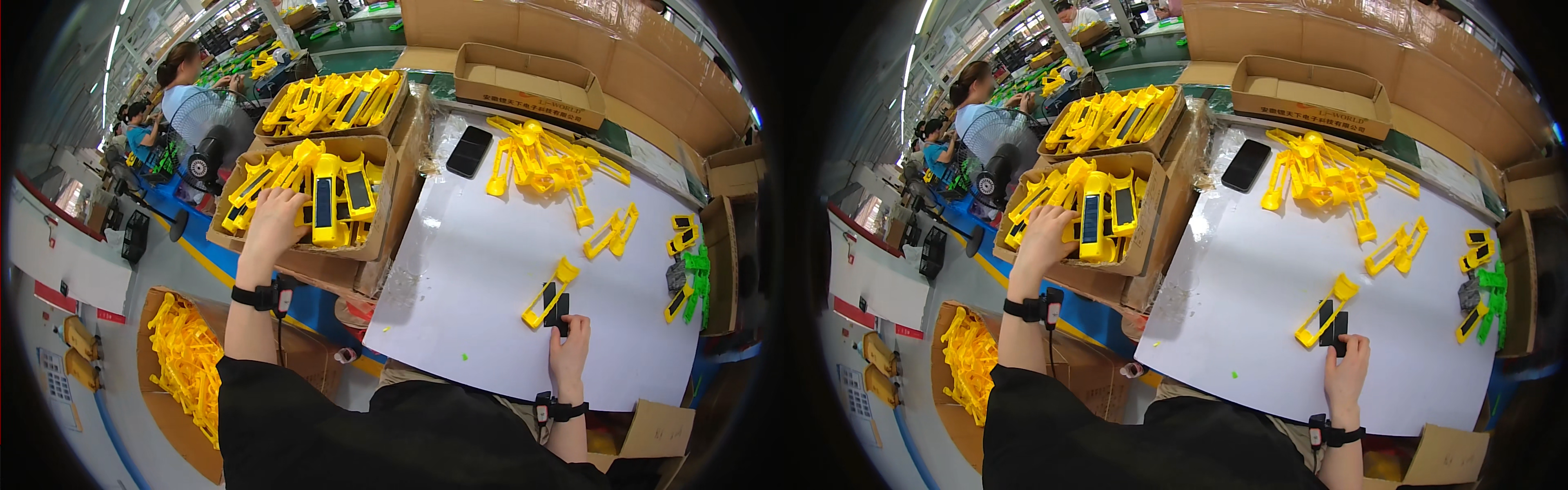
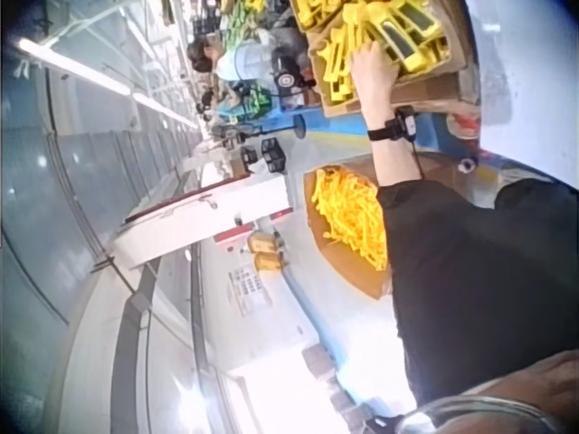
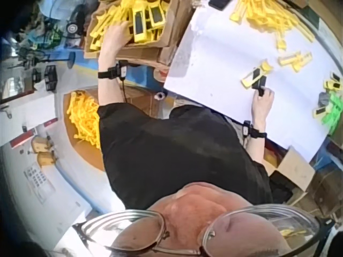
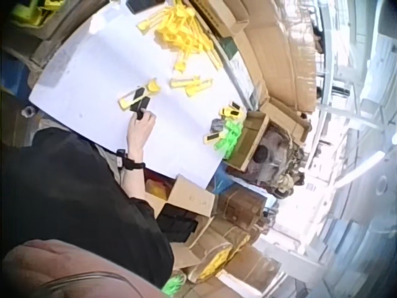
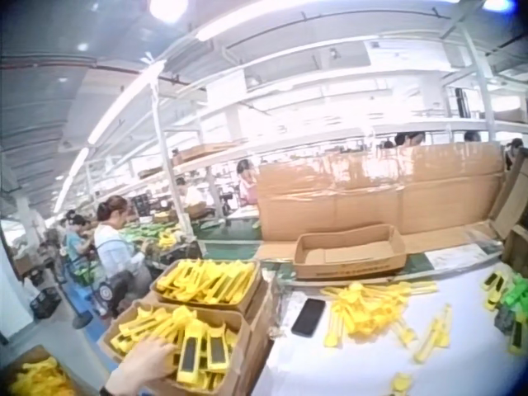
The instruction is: The worker is assembling yellow plastic flashlights by inserting solar panels and components into the housings.
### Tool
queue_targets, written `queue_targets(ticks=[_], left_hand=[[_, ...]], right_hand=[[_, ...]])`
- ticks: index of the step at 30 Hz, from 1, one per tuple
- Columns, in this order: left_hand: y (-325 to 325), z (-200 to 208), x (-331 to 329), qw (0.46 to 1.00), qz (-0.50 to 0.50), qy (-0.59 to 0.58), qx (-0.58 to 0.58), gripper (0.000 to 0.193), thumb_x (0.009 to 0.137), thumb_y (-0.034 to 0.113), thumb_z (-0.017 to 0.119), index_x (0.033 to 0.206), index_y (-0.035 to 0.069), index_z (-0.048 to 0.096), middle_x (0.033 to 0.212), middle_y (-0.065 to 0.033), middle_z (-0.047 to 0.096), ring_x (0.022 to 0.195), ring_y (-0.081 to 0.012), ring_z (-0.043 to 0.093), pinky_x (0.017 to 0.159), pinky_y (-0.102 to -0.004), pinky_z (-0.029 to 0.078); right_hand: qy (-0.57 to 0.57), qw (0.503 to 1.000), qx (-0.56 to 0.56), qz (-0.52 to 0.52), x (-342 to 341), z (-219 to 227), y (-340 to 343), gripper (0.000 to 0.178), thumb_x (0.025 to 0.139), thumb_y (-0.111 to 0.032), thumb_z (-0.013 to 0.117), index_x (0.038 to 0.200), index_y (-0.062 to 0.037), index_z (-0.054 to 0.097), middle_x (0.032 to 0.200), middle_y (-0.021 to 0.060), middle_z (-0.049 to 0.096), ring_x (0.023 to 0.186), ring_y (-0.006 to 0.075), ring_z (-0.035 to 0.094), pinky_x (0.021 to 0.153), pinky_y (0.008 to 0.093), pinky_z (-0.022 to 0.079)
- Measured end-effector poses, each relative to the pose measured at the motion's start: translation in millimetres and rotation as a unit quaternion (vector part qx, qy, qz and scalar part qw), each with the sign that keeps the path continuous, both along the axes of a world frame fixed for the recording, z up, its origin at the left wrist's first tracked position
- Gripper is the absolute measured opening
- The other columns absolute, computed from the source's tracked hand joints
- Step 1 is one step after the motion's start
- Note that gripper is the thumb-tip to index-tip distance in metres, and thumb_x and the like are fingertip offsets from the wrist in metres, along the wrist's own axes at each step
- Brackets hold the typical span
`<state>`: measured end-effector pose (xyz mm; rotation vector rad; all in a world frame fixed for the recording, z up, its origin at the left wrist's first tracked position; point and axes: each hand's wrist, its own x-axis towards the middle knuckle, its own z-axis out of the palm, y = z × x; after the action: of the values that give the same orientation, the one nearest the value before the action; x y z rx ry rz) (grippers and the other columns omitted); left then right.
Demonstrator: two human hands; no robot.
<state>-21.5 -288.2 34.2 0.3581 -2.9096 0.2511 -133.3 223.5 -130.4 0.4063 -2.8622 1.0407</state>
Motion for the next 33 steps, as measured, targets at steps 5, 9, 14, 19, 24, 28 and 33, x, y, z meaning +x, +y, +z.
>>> queue_targets(ticks=[5, 9, 14, 19, 24, 28, 33], left_hand=[[17, 57, 9, 0.995, 0.064, -0.029, 0.069, 0.042, 0.065, 0.027, 0.081, 0.100, 0.007, 0.070, 0.094, -0.0107, 0.064, 0.097, -0.0282, 0.060, 0.089, -0.0381, 0.046], [25, 84, 20, 0.981, 0.137, -0.077, 0.110, 0.047, 0.066, 0.036, 0.078, 0.098, 0.002, 0.070, 0.096, -0.0165, 0.066, 0.089, -0.0323, 0.063, 0.080, -0.0388, 0.050], [17, 100, 39, 0.886, 0.288, -0.081, 0.355, 0.040, 0.082, 0.038, 0.065, 0.093, -0.001, 0.066, 0.075, -0.0089, 0.059, 0.073, -0.0185, 0.059, 0.066, -0.0303, 0.047], [7, 93, 86, 0.873, 0.264, 0.043, 0.409, 0.031, 0.090, 0.031, 0.059, 0.090, 0.000, 0.057, 0.070, -0.0026, 0.051, 0.066, -0.0124, 0.049, 0.061, -0.0285, 0.042], [37, 20, 48, 0.916, 0.278, 0.147, 0.250, 0.048, 0.091, 0.041, 0.058, 0.119, 0.002, 0.050, 0.109, -0.0279, 0.062, 0.106, -0.0415, 0.059, 0.089, -0.0438, 0.046], [73, -25, -2, 0.949, 0.215, 0.129, 0.193, 0.066, 0.088, 0.051, 0.058, 0.127, -0.002, 0.048, 0.115, -0.0287, 0.059, 0.108, -0.0413, 0.057, 0.091, -0.0456, 0.045], [79, -37, -31, 0.950, 0.109, 0.122, 0.264, 0.061, 0.084, 0.041, 0.066, 0.128, 0.001, 0.050, 0.122, -0.0251, 0.057, 0.106, -0.0417, 0.057, 0.092, -0.0454, 0.046]], right_hand=[[-0.011, 1.000, 0.005, 0.001, 0, 0, 0, 0.023, 0.079, -0.001, 0.064, 0.100, 0.0004, 0.055, 0.104, 0.0157, 0.050, 0.100, 0.0345, 0.052, 0.088, 0.0396, 0.044], [0.005, 1.000, 0.008, 0.002, 0, 0, 0, 0.022, 0.080, -0.001, 0.062, 0.100, 0.0008, 0.055, 0.103, 0.0148, 0.051, 0.096, 0.0324, 0.054, 0.085, 0.0379, 0.046], [0.023, 1.000, 0.019, 0.006, -1, -3, 0, 0.023, 0.080, 0.000, 0.062, 0.102, 0.0009, 0.056, 0.102, 0.0139, 0.051, 0.091, 0.0288, 0.055, 0.082, 0.0359, 0.047], [-0.099, 0.990, -0.062, -0.083, -4, 6, -4, 0.026, 0.080, 0.001, 0.063, 0.105, 0.0010, 0.056, 0.088, 0.0113, 0.053, 0.074, 0.0240, 0.055, 0.069, 0.0347, 0.047], [-0.072, 0.996, -0.047, -0.017, -18, -14, 3, 0.019, 0.081, -0.002, 0.063, 0.099, 0.0035, 0.057, 0.069, 0.0064, 0.053, 0.060, 0.0168, 0.049, 0.059, 0.0311, 0.043], [-0.102, 0.993, -0.055, -0.021, -14, -10, 1, 0.013, 0.084, -0.004, 0.062, 0.094, 0.0036, 0.058, 0.070, 0.0080, 0.056, 0.061, 0.0177, 0.050, 0.059, 0.0309, 0.044], [-0.121, 0.989, -0.083, -0.016, -4, 0, 6, 0.012, 0.085, -0.006, 0.063, 0.090, 0.0029, 0.056, 0.067, 0.0034, 0.054, 0.057, 0.0102, 0.044, 0.054, 0.0266, 0.039]])
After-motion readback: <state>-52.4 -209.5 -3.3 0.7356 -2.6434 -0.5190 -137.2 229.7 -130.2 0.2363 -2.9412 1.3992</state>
